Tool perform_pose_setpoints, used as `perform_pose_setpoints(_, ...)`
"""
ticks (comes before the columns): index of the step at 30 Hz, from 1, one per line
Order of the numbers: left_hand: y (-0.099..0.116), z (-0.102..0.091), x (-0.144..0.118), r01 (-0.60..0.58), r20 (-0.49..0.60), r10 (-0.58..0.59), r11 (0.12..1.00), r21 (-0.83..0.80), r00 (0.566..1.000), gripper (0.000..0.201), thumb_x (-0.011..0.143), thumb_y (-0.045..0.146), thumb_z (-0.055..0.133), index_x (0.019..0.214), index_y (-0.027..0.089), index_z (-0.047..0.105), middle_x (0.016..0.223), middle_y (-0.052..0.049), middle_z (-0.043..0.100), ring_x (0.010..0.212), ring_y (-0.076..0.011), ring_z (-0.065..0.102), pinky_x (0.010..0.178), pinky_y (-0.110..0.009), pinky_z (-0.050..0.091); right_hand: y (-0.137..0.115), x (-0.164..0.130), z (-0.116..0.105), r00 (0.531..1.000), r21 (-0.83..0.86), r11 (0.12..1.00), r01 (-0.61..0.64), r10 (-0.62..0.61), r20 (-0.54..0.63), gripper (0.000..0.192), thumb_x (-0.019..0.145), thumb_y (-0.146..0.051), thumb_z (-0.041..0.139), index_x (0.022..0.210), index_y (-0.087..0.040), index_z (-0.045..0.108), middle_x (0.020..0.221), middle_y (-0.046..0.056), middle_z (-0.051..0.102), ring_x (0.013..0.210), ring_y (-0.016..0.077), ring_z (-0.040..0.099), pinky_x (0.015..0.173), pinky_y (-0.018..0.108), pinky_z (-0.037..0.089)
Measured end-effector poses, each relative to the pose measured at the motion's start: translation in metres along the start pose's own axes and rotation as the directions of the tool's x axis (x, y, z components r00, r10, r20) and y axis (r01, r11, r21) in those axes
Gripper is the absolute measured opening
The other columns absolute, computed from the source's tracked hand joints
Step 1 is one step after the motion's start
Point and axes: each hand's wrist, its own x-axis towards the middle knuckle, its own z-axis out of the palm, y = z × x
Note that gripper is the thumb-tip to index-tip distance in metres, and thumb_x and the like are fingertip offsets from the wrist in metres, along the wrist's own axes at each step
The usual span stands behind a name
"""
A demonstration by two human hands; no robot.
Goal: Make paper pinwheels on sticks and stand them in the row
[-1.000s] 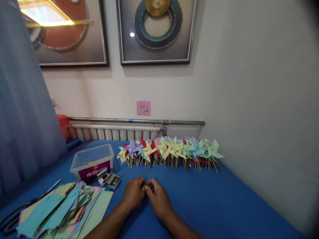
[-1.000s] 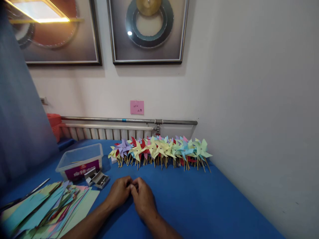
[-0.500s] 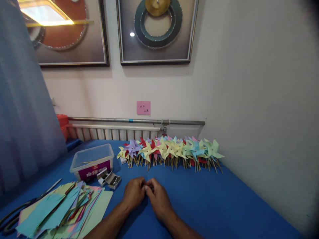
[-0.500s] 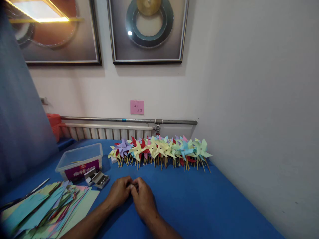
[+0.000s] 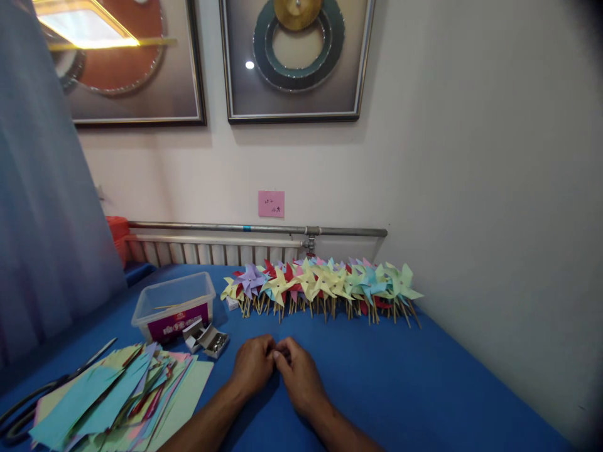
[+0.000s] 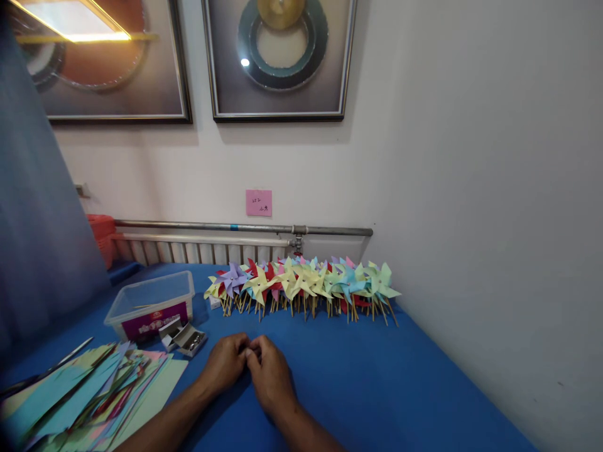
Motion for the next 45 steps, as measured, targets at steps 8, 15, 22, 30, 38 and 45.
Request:
perform_pose_setpoints(8,0.0040,-0.0038,-0.0010,0.011,0.013,-0.011,1.000,0.015,1.000,0.016,0.084,0.014,0.056,0.083,0.019,0.071,0.087,-0.004,0.077,0.082,-0.0167,0.066,0.066,-0.026,0.031,0.0013,-0.0005,-0.0002,1.000,-0.026,1.000,0.002,-0.002,0.005,0.013,0.092,-0.028,0.054,0.092,-0.023,0.066,0.094,0.003,0.076,0.084,0.0198,0.068,0.075,0.028,0.046)
perform_pose_setpoints(15,0.0020,-0.0014,0.0004,0.003,0.017,-0.003,1.000,0.002,1.000,0.015,0.086,0.015,0.056,0.081,0.019,0.070,0.087,-0.004,0.077,0.082,-0.0167,0.066,0.067,-0.026,0.032,0.0010,-0.0003,-0.0004,1.000,-0.039,0.999,0.010,-0.010,0.005,0.014,0.092,-0.028,0.054,0.093,-0.023,0.067,0.093,0.003,0.076,0.083,0.0197,0.068,0.074,0.028,0.047)
perform_pose_setpoints(22,-0.0004,-0.0005,0.0008,-0.008,0.012,0.008,1.000,0.013,1.000,0.015,0.086,0.015,0.056,0.084,0.018,0.071,0.088,-0.004,0.077,0.082,-0.0165,0.066,0.066,-0.026,0.031,0.0008,-0.0004,-0.0001,1.000,-0.038,0.999,0.006,-0.006,0.001,0.015,0.092,-0.029,0.054,0.094,-0.023,0.068,0.093,0.004,0.076,0.083,0.0198,0.068,0.074,0.028,0.047)
perform_pose_setpoints(30,0.0011,-0.0016,0.0000,-0.003,0.021,0.003,1.000,0.010,1.000,0.015,0.085,0.013,0.055,0.082,0.019,0.069,0.088,-0.003,0.077,0.084,-0.0165,0.066,0.067,-0.026,0.032,-0.0012,-0.0003,-0.0006,1.000,-0.009,1.000,-0.002,0.003,0.014,0.013,0.091,-0.026,0.053,0.092,-0.023,0.065,0.094,0.004,0.076,0.085,0.0208,0.068,0.075,0.029,0.047)
perform_pose_setpoints(38,0.0024,-0.0023,-0.0002,-0.006,0.013,0.006,1.000,0.016,1.000,0.015,0.084,0.013,0.056,0.082,0.018,0.070,0.086,-0.003,0.076,0.080,-0.0162,0.065,0.066,-0.026,0.031,0.0002,-0.0006,-0.0005,1.000,-0.021,1.000,0.007,-0.006,0.009,0.013,0.091,-0.027,0.053,0.093,-0.023,0.066,0.094,0.004,0.076,0.084,0.0200,0.068,0.075,0.028,0.047)
perform_pose_setpoints(45,0.0028,-0.0029,-0.0011,-0.009,0.012,0.009,1.000,0.011,1.000,0.015,0.085,0.014,0.055,0.082,0.018,0.070,0.087,-0.004,0.077,0.082,-0.0170,0.066,0.066,-0.026,0.032,-0.0020,-0.0010,-0.0011,1.000,-0.030,1.000,-0.003,0.004,0.006,0.015,0.091,-0.029,0.053,0.092,-0.023,0.066,0.092,0.004,0.076,0.084,0.0205,0.068,0.075,0.029,0.047)
